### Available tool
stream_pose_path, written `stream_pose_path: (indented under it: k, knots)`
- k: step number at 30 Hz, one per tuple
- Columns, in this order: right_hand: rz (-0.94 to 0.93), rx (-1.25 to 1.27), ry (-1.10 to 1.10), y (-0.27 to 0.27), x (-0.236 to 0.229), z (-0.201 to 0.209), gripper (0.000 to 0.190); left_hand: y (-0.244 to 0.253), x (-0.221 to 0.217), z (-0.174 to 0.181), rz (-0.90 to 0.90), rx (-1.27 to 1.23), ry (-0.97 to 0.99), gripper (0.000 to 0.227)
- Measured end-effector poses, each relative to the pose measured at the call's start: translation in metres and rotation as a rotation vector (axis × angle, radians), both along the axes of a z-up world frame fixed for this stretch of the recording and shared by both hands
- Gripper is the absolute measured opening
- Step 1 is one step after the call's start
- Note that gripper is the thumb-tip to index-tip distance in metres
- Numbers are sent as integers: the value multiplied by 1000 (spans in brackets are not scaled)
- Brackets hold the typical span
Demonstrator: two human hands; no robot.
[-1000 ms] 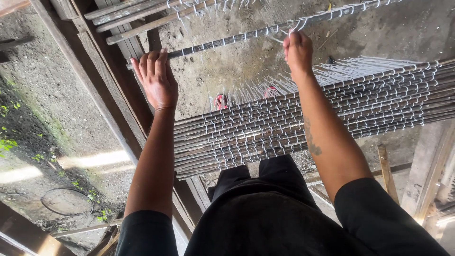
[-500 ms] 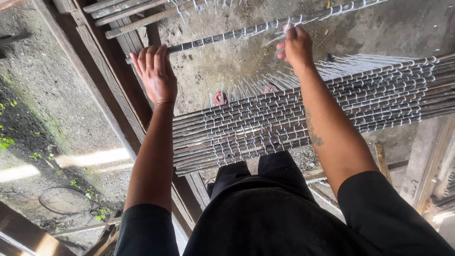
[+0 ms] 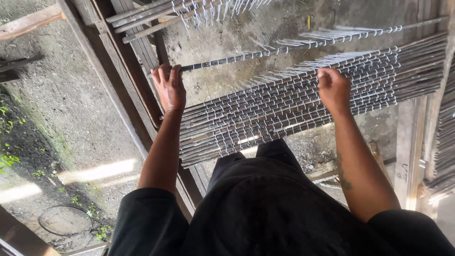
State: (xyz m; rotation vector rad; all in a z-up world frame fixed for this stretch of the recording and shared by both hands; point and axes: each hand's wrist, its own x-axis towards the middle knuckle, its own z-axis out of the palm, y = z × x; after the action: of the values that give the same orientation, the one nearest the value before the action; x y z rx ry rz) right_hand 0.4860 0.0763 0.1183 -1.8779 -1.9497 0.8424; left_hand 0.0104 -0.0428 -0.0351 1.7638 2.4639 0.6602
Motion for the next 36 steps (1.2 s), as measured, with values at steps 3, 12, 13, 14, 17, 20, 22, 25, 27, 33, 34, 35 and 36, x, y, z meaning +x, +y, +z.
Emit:
stream_pose_path:
  k: [3,12,13,14,17,20,22,25,27,33,34,35,36]
  knots:
    - [79,16,1,-17,-4,-2,20,-15,11,1,18,-49,15,10]
    - [469,-26,-228,-3,-75,0,46,-62,45,57,78,-135,40,37]
    - [474,-34,-224,-4,-78,2,46,-66,49,62,82,-145,42,37]
    - [519,-15,-233,-1,-82,4,50,-66,52,67,78,-154,54,39]
    - [572,-18,-235,5,-82,3,53,-65,60,76,79,-188,85,42]
    - [575,-28,-189,9,-73,1,53,-63,62,80,87,-250,90,43]
    - [571,-19,-151,16,-61,-6,53,-59,64,93,90,-289,74,44]
    - [427,-165,-261,36,-34,-30,52,-48,67,124,39,-399,-21,43]
    - [215,-164,-398,48,-9,-50,45,-45,70,139,-39,-514,31,51]
    - [322,-296,-427,74,-3,-42,63,-35,78,149,6,-757,-50,63]
    - [325,-298,-425,76,-8,-40,63,-33,79,153,9,-760,-49,63]
    - [418,-341,-429,77,-13,-38,61,-30,80,157,-1,-789,-72,64]
    - [512,-386,-433,77,-18,-35,59,-29,80,160,-11,-820,-97,65]
